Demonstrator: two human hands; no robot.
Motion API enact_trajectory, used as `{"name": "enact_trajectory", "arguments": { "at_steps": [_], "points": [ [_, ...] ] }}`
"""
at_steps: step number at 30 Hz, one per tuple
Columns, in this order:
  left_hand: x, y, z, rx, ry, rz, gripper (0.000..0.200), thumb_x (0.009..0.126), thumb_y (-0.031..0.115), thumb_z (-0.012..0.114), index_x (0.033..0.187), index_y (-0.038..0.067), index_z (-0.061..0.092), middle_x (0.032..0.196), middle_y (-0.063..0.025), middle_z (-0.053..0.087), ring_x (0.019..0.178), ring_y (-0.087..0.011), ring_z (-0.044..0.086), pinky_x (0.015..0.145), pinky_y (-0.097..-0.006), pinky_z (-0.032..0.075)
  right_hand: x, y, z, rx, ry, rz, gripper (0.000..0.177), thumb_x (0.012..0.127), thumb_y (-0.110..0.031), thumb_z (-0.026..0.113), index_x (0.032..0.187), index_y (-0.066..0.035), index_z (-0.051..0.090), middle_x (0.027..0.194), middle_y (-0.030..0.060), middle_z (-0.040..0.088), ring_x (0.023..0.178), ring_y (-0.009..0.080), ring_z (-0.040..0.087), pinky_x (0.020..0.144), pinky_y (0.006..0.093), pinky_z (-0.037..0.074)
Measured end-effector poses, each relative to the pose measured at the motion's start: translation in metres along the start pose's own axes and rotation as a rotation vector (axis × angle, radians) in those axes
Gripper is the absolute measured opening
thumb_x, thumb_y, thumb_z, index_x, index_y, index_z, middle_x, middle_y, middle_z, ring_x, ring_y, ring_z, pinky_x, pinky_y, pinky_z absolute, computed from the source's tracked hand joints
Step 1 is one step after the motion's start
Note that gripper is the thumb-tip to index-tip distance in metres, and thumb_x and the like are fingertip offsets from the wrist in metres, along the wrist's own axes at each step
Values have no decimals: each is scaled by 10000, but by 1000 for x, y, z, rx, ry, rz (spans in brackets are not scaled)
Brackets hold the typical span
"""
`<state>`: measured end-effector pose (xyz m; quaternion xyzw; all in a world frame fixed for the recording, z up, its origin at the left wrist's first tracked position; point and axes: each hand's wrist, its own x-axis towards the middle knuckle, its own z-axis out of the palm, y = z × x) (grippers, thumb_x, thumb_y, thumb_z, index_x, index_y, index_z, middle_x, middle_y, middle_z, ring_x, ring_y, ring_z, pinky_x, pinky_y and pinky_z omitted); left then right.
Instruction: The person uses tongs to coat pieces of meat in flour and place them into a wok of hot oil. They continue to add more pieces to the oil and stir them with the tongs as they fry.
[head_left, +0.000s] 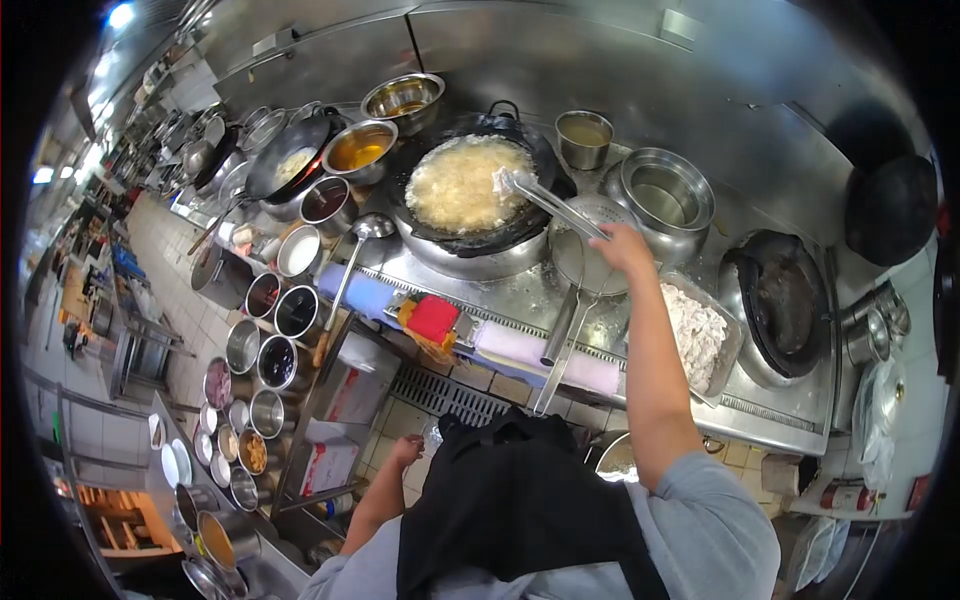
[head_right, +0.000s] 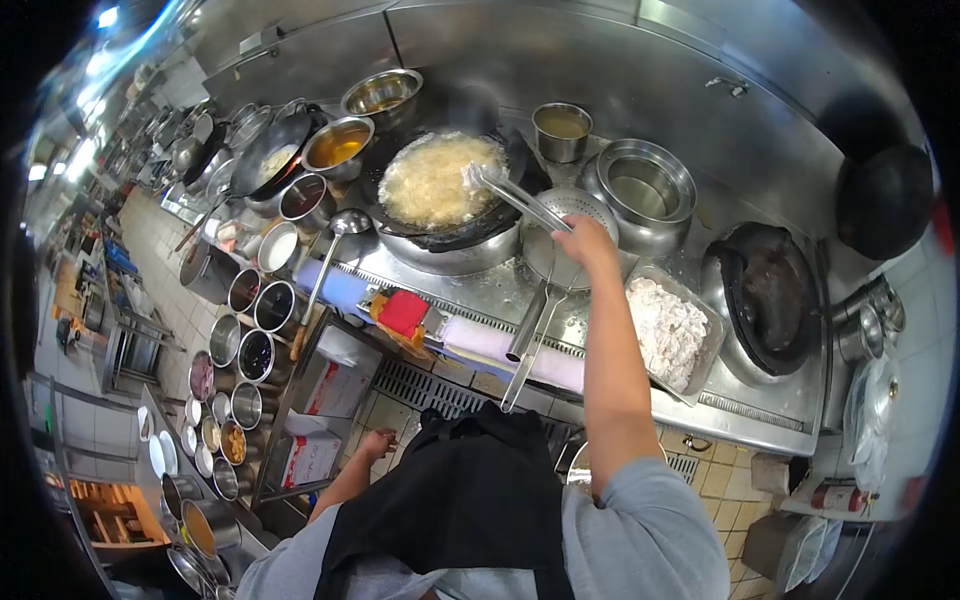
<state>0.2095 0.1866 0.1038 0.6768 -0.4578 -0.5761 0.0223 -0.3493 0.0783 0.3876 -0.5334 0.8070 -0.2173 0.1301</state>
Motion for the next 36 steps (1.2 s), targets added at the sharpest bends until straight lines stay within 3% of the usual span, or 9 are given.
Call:
{"name": "enact_trajectory", "arguments": {
  "at_steps": [6,9,11,16,21,25,28,33,36],
  "points": [
    [-14,-2,24,-162,2,1,269,845,163,533,1076,36,586,801,-85,625,628,-155,574,558,-279,465,-36,26,-2,105,259,60,450,766,-310,659,1157,-100,587,961,160,650,876,297,622,775,361,470],
    [0,-38,28,108,-77,99,268,851,196,547,1067,46,596,768,-83,623,649,-144,576,559,-288,461,-95,68,-35,245,244,182,421,775,-281,656,1142,-86,593,658,84,609,521,176,545,522,328,421],
    [14,-55,26,305,-122,82,263,839,183,534,1053,49,606,763,-91,633,685,-156,586,569,-296,466,-146,75,-75,113,236,445,389,768,-284,657,1105,-96,614,956,172,645,887,298,618,777,377,465],
    [89,-107,28,285,-243,279,280,829,195,485,1025,33,602,782,-101,637,709,-165,608,548,-309,469,-255,111,-121,-293,342,728,388,763,-290,654,1122,-155,596,988,151,640,936,329,599,785,421,468],
    [72,31,28,363,-287,74,329,826,223,477,1064,22,581,821,-106,635,715,-172,616,573,-315,483,-295,120,-126,-409,162,807,410,755,-284,663,1136,-154,586,1002,145,639,928,317,608,783,418,478],
    [120,82,44,384,-214,431,311,838,202,499,1077,20,580,802,-73,629,663,-154,593,584,-285,472,-279,146,-96,-451,84,792,378,750,-291,663,1085,-133,592,945,153,645,897,322,617,755,415,493],
    [115,123,62,175,-313,431,308,831,182,519,1088,23,581,798,-58,628,645,-142,580,592,-272,467,-250,169,-59,-457,111,747,324,754,-305,650,1018,-122,605,903,163,643,882,327,619,743,419,496],
    [88,127,71,214,-292,435,296,832,181,527,1081,35,591,788,-58,624,648,-132,578,595,-271,468,-273,158,-99,-425,157,717,253,771,-263,625,1001,-158,626,908,127,650,892,321,611,744,440,483],
    [113,53,61,263,-244,336,257,831,176,529,1044,51,600,820,-96,641,679,-202,605,606,-300,482,-290,131,-121,-301,181,777,288,761,-259,643,1032,-160,633,939,142,646,902,315,608,755,431,475]
  ]
}}
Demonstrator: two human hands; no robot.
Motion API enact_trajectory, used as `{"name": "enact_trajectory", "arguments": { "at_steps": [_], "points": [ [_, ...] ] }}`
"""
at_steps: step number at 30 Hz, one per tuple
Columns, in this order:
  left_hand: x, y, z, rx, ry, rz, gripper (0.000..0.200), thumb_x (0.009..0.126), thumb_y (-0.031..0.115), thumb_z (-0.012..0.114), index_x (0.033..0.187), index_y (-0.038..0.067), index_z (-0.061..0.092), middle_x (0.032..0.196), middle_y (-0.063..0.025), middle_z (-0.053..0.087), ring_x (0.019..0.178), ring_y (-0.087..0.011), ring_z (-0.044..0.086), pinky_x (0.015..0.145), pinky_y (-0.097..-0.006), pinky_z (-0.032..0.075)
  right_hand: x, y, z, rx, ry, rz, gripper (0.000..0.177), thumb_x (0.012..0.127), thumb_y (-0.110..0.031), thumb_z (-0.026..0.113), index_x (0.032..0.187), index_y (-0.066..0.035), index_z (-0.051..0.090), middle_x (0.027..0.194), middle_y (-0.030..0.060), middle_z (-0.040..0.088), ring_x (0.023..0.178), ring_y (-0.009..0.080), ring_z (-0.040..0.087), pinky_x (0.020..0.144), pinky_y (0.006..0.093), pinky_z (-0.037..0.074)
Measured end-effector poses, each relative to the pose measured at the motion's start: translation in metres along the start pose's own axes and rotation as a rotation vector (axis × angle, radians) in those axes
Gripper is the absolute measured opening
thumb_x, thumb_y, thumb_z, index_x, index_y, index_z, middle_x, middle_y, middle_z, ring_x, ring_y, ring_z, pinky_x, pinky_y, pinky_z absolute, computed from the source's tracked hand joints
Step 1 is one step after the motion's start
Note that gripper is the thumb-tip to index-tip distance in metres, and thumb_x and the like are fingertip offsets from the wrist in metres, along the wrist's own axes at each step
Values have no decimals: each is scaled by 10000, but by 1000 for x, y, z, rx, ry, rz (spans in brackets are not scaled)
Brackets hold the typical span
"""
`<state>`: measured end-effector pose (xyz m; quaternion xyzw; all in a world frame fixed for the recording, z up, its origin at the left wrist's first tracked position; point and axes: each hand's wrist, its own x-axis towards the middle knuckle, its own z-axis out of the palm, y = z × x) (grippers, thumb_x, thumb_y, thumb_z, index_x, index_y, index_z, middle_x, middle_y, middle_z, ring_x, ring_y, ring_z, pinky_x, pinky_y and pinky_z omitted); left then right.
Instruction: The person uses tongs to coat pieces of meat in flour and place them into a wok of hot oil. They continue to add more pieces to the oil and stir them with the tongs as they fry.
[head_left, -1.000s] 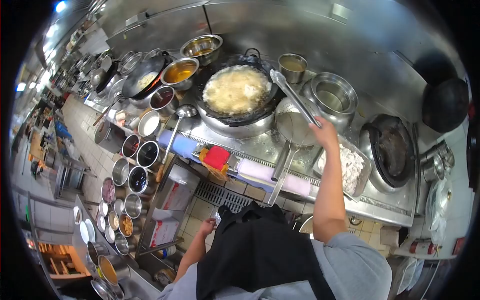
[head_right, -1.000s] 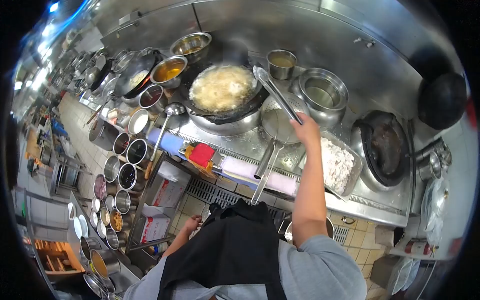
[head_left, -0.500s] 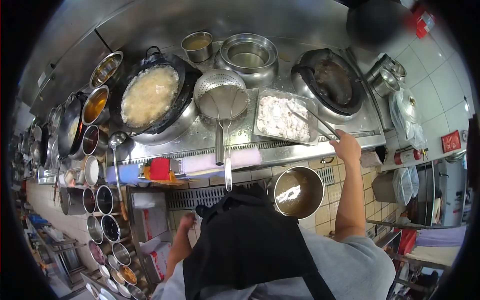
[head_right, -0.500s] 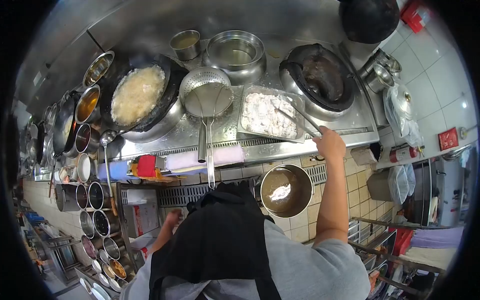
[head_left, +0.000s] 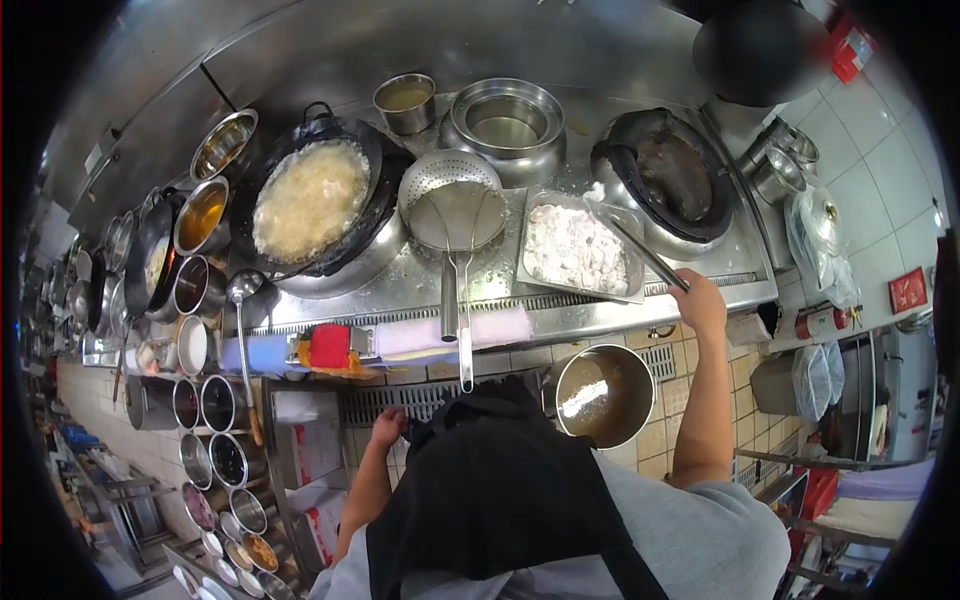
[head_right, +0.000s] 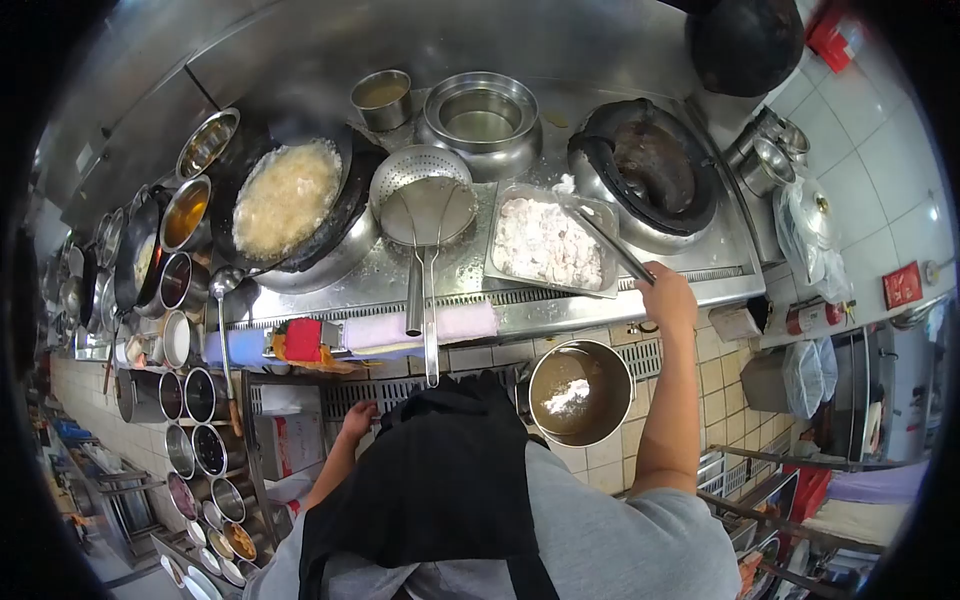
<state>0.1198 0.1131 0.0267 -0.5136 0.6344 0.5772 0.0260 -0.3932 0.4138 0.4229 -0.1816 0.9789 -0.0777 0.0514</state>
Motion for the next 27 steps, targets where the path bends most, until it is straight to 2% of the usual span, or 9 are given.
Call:
{"name": "enact_trajectory", "arguments": {
  "at_steps": [3,6,8,11,14,17,20,24,27],
  "points": [
    [-43,-27,-13,642,-204,212,213,849,201,477,944,60,605,848,-130,642,727,-266,619,619,-326,492,4,16,2,47,-45,36,345,745,-285,662,1069,-168,629,963,141,645,917,309,608,777,419,473],
    [-68,-69,-26,857,-297,359,224,854,220,442,892,64,596,861,-124,632,727,-255,618,620,-357,498,-3,16,1,-69,-68,1,374,718,-306,685,1065,-176,632,983,132,645,917,310,611,784,417,478],
    [-82,-80,-30,283,-239,14,191,849,195,462,914,75,595,860,-93,621,730,-220,617,553,-363,489,-7,9,-11,-162,-126,6,386,707,-305,693,1062,-164,635,986,140,642,926,319,605,793,420,476],
    [-91,-51,-29,152,-76,-216,174,835,166,497,952,74,588,868,-64,614,727,-175,606,470,-329,454,7,-8,-12,-254,-121,-16,409,698,-300,703,1073,-155,628,983,138,640,921,322,604,788,427,479],
    [-39,-117,-35,10,-150,97,236,831,178,510,1024,59,578,870,-52,610,718,-145,589,479,-285,438,40,-41,-6,-299,44,-266,377,695,-266,697,1041,-137,623,943,135,641,857,318,620,735,431,492],
    [-66,16,-35,-124,27,-314,277,847,181,511,1072,29,565,871,-61,613,712,-141,587,544,-263,456,79,-71,8,-426,180,-522,131,736,-151,572,801,-71,653,766,136,647,721,309,651,620,409,521],
    [-49,39,-36,-191,63,-176,272,870,169,516,1095,20,556,853,-59,613,696,-135,591,586,-247,464,111,-87,44,-506,204,-676,145,745,-118,529,740,-67,665,730,127,648,676,290,656,576,390,522],
    [-45,49,-38,-175,32,-96,304,872,225,510,1155,117,538,908,-31,628,714,-128,597,581,-297,452,105,-85,6,-508,115,-473,178,757,-137,520,819,-91,681,805,142,661,740,299,658,627,395,524],
    [-63,48,-35,-261,86,-120,265,879,178,507,1098,35,552,797,-53,610,633,-130,587,519,-248,451,68,-77,-41,-337,116,-314,231,736,-191,593,953,-156,666,907,119,657,839,303,635,714,409,509]
  ]
}}
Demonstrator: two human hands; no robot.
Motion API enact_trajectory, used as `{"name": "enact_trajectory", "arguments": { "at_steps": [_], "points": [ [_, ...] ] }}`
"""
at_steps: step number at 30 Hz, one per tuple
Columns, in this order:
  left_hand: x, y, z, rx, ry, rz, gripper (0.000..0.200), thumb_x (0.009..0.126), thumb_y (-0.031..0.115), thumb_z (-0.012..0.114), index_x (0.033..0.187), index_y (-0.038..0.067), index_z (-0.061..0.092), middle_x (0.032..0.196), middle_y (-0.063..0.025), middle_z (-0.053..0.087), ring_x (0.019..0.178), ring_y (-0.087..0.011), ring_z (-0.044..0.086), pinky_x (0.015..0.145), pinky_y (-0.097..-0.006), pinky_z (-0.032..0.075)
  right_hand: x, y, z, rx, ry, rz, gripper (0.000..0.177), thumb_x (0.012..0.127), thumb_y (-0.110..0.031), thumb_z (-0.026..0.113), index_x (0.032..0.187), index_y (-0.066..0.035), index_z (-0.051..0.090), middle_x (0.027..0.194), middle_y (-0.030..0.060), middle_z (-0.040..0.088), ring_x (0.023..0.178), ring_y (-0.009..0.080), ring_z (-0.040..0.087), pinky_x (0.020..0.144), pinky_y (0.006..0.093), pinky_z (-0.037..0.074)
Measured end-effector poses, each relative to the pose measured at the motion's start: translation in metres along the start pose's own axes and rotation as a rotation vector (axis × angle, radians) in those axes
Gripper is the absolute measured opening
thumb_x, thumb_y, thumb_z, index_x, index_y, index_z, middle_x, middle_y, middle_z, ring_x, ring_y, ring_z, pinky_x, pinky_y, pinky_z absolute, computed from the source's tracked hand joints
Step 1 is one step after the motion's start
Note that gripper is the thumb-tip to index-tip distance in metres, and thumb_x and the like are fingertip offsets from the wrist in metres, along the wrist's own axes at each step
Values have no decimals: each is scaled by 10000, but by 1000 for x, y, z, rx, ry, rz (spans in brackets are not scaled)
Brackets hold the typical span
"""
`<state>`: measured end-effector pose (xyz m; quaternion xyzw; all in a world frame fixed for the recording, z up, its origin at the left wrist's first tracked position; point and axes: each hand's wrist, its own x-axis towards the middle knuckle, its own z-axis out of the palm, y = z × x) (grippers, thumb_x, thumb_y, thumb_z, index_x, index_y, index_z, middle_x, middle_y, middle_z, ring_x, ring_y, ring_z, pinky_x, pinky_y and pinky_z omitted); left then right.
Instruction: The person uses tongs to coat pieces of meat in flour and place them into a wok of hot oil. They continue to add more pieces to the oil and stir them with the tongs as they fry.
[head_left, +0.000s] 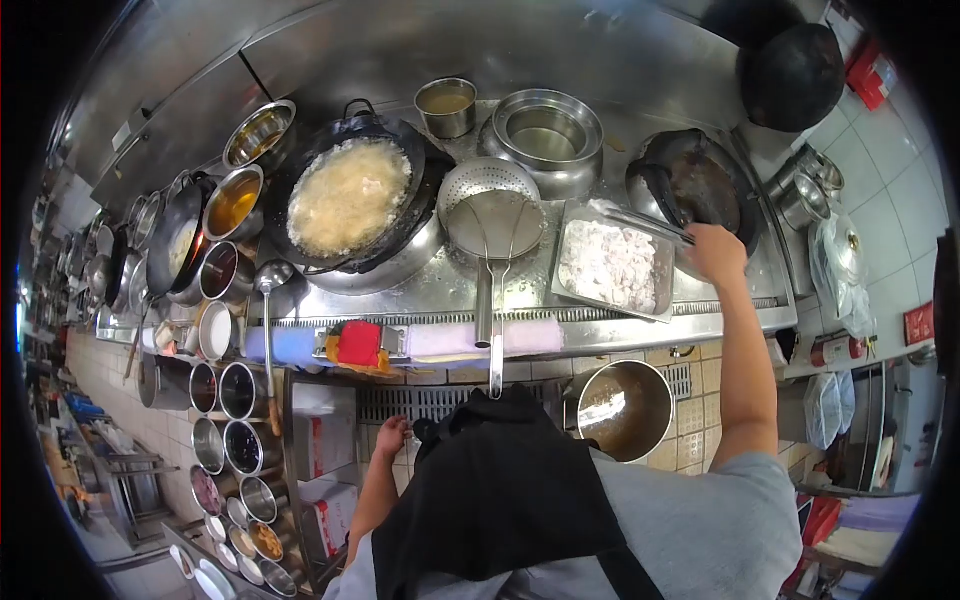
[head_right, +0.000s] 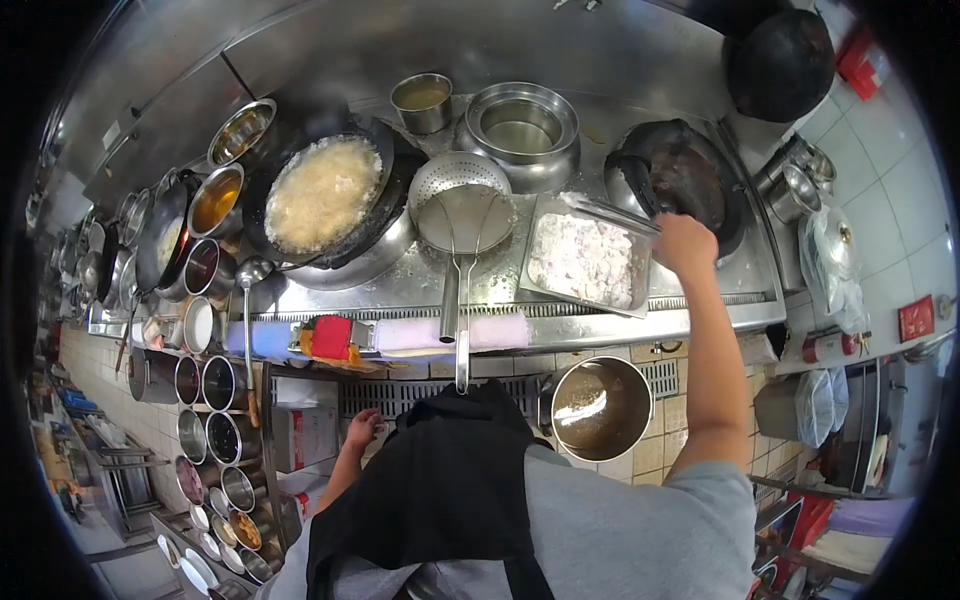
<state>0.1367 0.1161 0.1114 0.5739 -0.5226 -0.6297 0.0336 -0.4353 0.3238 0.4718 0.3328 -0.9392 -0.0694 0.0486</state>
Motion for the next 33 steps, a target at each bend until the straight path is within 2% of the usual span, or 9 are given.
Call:
{"name": "enact_trajectory", "arguments": {
  "at_steps": [4,8,10,11,18,23,27,29,33],
  "points": [
    [7,-75,-20,-55,-65,-129,275,851,184,519,1085,48,564,745,-47,607,583,-126,579,441,-251,419,-23,14,-15,97,0,111,344,690,-239,677,1025,-173,646,944,108,650,869,300,621,748,401,497],
    [-23,-92,-37,44,102,-316,256,826,182,504,1037,69,596,739,-47,613,578,-126,581,392,-274,403,-20,12,-9,260,183,-84,367,707,-200,680,1067,-146,631,971,121,645,916,303,606,791,380,478],
    [-30,-89,-45,206,68,-300,234,822,185,511,994,68,618,754,-51,624,592,-160,596,417,-311,442,-16,-31,-29,400,134,-99,379,708,-195,683,1078,-137,627,999,128,637,938,296,600,808,374,470],
    [-31,-85,-49,348,-21,-296,346,869,262,457,1184,144,541,988,-33,627,749,-143,598,609,-355,463,-16,-48,-39,509,65,-48,391,709,-190,685,1090,-127,623,1028,134,628,960,289,595,825,368,462],
    [-25,-61,-41,163,107,-140,347,864,190,472,1189,90,541,960,-61,630,743,-143,594,622,-292,470,98,-202,21,639,46,-438,418,723,-314,674,1097,-133,623,1069,158,614,1002,302,580,852,382,451],
    [-35,-78,-28,5,236,56,308,833,180,510,1076,9,593,885,-107,652,711,-181,627,681,-294,508,132,-287,17,804,15,-309,439,724,-313,678,1069,-48,622,1020,180,629,1000,329,581,869,369,438],
    [-59,-116,-15,-144,238,-156,299,837,154,505,1075,-10,583,862,-117,644,751,-203,624,675,-306,514,115,-279,34,889,219,-389,421,761,-283,659,1095,-32,606,905,148,657,811,257,634,728,339,482],
    [-90,-120,-10,-97,197,-173,296,833,142,507,1073,-15,582,850,-121,641,767,-209,620,676,-318,512,94,-249,44,1194,-60,-264,380,804,-223,625,1132,-35,584,741,73,628,580,137,563,548,282,454],
    [-60,-236,-2,-251,66,-205,283,832,160,494,1061,23,590,837,-115,640,789,-221,612,677,-354,495,38,-147,56,1032,8,-110,369,817,-244,614,1119,-34,586,683,97,619,609,163,575,614,300,448]
  ]
}}
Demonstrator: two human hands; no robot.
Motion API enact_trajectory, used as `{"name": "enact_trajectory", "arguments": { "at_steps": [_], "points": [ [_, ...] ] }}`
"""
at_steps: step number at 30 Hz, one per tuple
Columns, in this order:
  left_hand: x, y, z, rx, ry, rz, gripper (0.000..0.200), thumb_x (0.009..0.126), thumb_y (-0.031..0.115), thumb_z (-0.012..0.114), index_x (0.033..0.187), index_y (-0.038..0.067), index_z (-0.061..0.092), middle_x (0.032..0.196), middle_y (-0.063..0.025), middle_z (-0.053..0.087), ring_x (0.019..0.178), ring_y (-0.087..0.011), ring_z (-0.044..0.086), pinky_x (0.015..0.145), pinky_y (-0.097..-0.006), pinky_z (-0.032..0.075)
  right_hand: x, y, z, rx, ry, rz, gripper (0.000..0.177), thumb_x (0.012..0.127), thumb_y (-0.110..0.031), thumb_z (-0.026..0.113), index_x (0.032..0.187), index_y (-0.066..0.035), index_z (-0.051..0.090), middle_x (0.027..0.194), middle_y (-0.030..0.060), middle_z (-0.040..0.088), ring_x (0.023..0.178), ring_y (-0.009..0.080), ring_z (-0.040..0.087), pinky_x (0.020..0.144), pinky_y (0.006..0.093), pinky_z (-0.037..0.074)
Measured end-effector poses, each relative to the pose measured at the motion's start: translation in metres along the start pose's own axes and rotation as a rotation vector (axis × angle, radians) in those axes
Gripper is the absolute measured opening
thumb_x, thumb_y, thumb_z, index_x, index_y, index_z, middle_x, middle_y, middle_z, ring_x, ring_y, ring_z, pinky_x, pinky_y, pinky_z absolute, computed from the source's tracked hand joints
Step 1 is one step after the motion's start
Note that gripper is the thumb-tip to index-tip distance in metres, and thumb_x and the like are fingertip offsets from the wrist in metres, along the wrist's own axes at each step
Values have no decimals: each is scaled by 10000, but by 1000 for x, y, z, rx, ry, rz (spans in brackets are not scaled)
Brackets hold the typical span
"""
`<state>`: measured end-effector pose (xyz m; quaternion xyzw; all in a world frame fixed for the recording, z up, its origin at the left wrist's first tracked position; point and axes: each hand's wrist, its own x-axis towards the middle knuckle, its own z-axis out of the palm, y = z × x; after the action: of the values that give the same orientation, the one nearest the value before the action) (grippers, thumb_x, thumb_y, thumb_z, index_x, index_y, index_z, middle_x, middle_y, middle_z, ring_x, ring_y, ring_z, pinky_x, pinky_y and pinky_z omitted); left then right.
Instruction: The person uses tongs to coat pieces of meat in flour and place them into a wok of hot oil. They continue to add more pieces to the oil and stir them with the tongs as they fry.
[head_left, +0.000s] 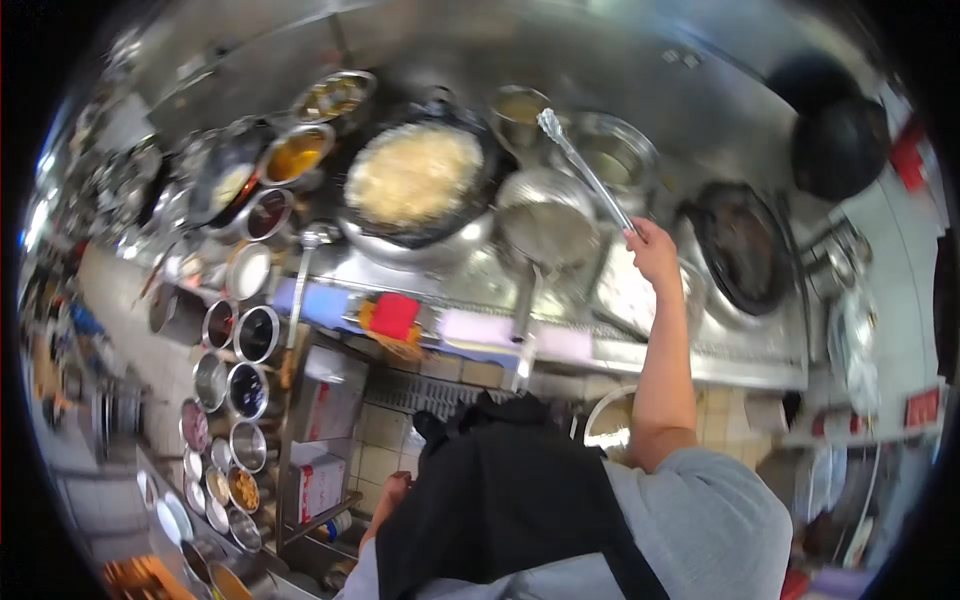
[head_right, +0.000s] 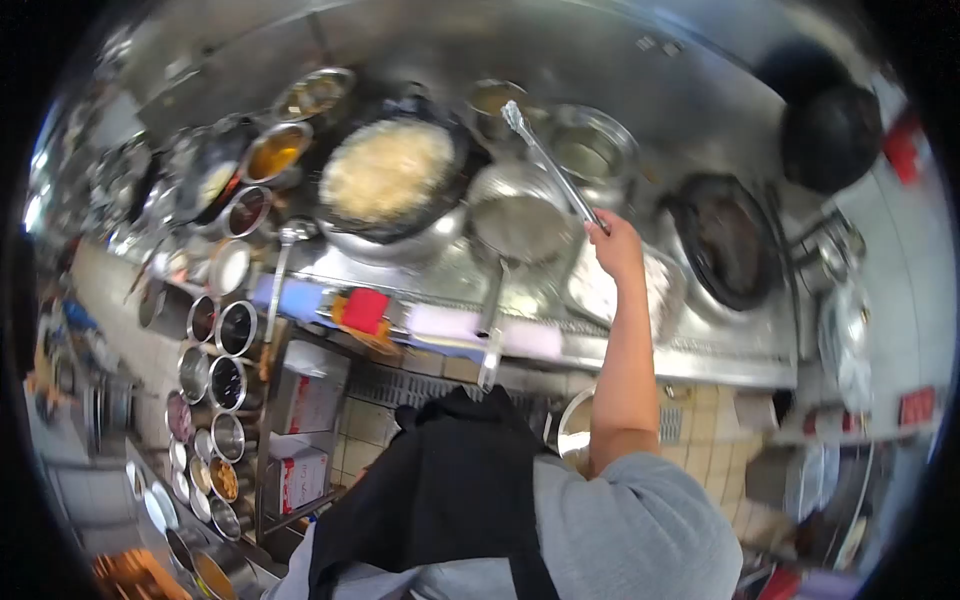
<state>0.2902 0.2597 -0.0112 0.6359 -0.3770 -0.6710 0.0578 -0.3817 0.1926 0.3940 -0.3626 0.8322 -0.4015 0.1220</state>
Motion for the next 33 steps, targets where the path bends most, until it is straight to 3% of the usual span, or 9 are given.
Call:
{"name": "enact_trajectory", "arguments": {
  "at_steps": [3,7,9,11,16,21,23,29,33],
  "points": [
    [8,6,-4,250,-111,-34,258,836,183,478,1029,51,589,841,-93,632,772,-215,605,651,-370,484,-53,50,-65,-367,134,12,363,809,-258,610,1117,-68,587,823,176,646,809,306,624,699,396,467],
    [28,60,8,601,-174,16,221,845,228,447,964,107,587,850,-49,617,739,-204,589,600,-402,462,-129,57,-126,-637,129,149,401,781,-284,637,1128,-92,578,887,195,635,891,345,599,743,433,464],
    [31,107,22,307,-74,-74,250,846,234,477,1007,80,590,863,-53,607,713,-180,585,566,-366,461,-151,54,-144,-800,-2,238,459,744,-307,672,1145,-114,563,936,188,631,895,341,602,746,433,471],
    [26,156,42,198,-30,79,288,847,219,502,1048,27,575,852,-67,602,691,-170,580,556,-304,459,-160,52,-142,-828,-53,254,477,729,-309,684,1147,-116,560,947,187,629,899,339,602,749,433,473],
    [26,243,80,316,-69,223,302,835,166,517,1072,-18,555,802,-68,620,685,-156,591,580,-266,474,-132,84,-84,-945,-161,210,449,735,-305,677,1118,-117,537,909,178,628,867,333,617,728,443,489],
    [50,240,88,430,-177,381,289,830,143,512,1072,-9,557,781,-65,614,662,-140,573,604,-279,472,-104,113,-62,-917,-184,258,373,774,-291,641,1079,-114,522,875,166,632,848,342,617,717,456,488],
    [44,232,87,485,-175,338,289,828,152,520,1070,1,566,804,-73,624,662,-148,578,619,-280,476,-118,107,-50,-914,-79,195,284,791,-295,616,995,-105,564,828,166,643,811,344,630,679,439,499],
    [51,150,30,603,-279,148,307,865,184,466,1084,-4,570,870,-114,634,737,-177,620,607,-326,511,-158,77,-88,-888,-4,416,301,774,-300,641,1023,-140,586,854,171,640,850,354,610,715,461,476],
    [40,126,-11,540,-274,-31,247,864,187,473,991,-2,569,855,-110,617,724,-184,630,588,-357,532,-178,71,-116,-824,141,413,344,768,-306,647,1058,-127,603,891,196,638,872,369,601,739,447,474]
  ]
}}
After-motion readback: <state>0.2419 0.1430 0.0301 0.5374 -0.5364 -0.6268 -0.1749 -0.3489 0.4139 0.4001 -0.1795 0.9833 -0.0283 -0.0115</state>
